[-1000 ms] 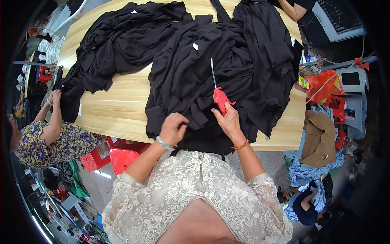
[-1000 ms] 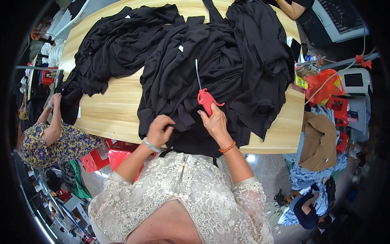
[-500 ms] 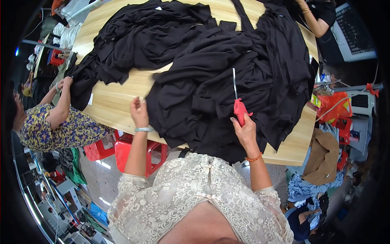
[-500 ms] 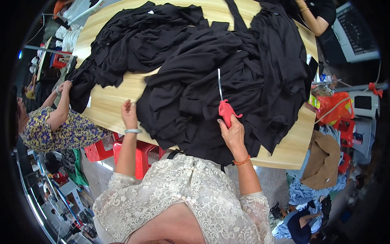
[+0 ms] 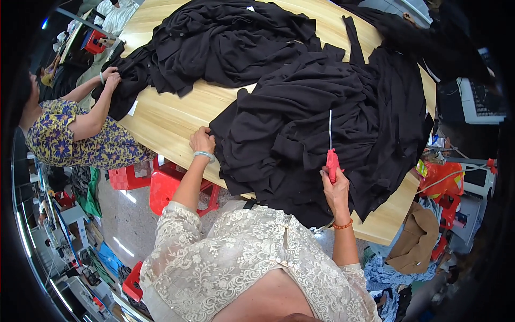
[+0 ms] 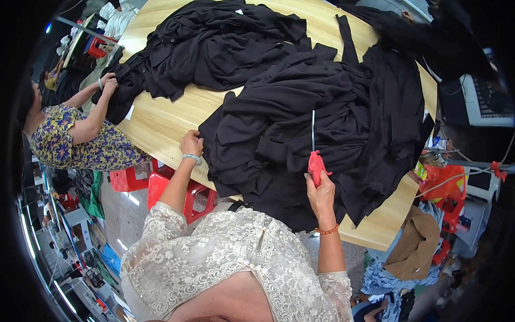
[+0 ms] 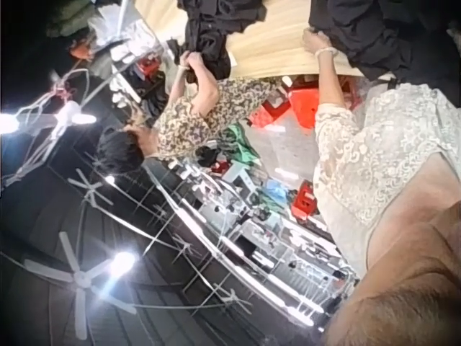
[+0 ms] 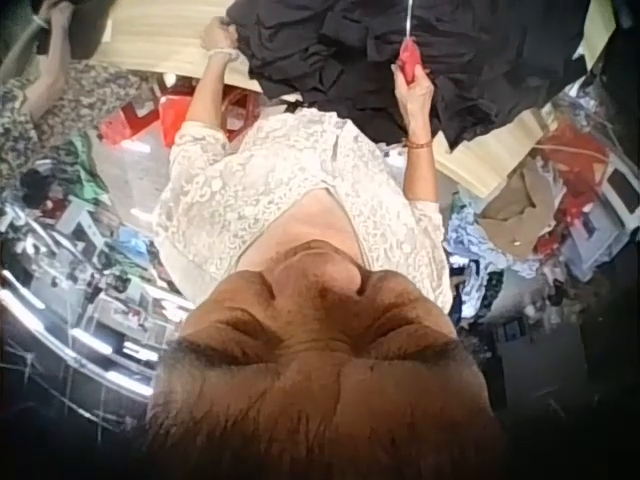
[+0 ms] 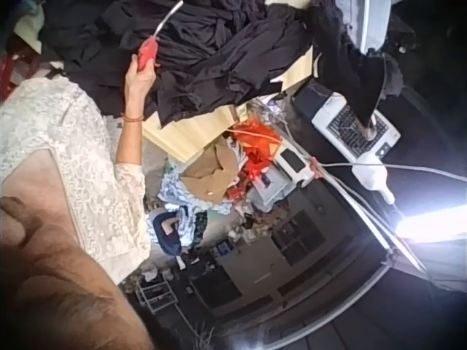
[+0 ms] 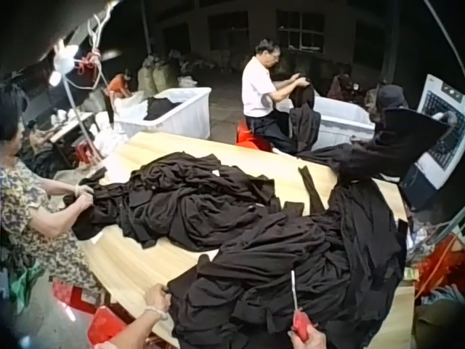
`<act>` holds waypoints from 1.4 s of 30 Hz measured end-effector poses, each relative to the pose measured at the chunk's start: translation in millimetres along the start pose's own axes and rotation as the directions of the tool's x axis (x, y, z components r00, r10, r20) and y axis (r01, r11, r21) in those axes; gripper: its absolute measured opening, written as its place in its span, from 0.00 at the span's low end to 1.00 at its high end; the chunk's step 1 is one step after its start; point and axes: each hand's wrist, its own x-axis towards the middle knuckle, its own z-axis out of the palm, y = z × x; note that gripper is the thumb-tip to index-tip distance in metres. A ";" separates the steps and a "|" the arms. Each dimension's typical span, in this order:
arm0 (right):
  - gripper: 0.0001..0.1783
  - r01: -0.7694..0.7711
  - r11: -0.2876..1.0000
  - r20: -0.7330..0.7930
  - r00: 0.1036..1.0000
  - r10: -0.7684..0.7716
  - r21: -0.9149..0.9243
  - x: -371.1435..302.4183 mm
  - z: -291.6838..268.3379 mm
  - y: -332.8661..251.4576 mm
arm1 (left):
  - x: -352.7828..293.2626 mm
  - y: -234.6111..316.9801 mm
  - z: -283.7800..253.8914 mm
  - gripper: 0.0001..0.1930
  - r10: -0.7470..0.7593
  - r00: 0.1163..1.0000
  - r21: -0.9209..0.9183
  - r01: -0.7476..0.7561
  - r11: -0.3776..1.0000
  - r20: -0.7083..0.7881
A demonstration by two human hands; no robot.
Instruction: Trimming loose threads from black garments using scissors.
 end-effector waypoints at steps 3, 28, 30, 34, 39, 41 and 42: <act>0.10 0.014 0.999 0.032 0.999 -0.013 -0.039 2.2 -0.2 -7.4 | 11.0 -16.4 3.5 0.09 0.087 0.996 -0.027 -0.087 0.996 0.012; 0.17 0.288 0.917 0.564 0.821 -0.088 -0.275 -49.4 24.8 -66.9 | -109.4 42.3 -40.1 0.04 0.069 0.877 -0.852 0.439 0.286 0.475; 0.17 0.284 0.911 0.590 0.806 -0.057 -0.299 -48.4 23.5 -71.2 | -114.9 45.8 -38.7 0.03 0.063 0.898 -0.874 0.405 0.269 0.435; 0.17 0.304 0.910 0.564 0.820 -0.099 -0.281 -48.5 20.4 -77.1 | -118.7 39.8 -31.9 0.04 0.074 0.922 -0.903 0.353 0.247 0.381; 0.16 0.316 0.885 0.608 0.793 -0.047 -0.344 -49.5 20.9 -77.2 | -118.9 43.8 -33.8 0.03 0.125 0.905 -0.889 0.360 0.285 0.406; 0.17 0.296 0.891 0.611 0.791 -0.027 -0.344 -49.2 18.7 -76.1 | -117.3 49.3 -37.6 0.03 0.139 0.904 -0.886 0.348 0.305 0.403; 0.17 0.278 0.905 0.577 0.815 -0.045 -0.322 -48.0 16.4 -76.6 | -115.7 54.7 -41.7 0.03 0.148 0.897 -0.888 0.367 0.277 0.417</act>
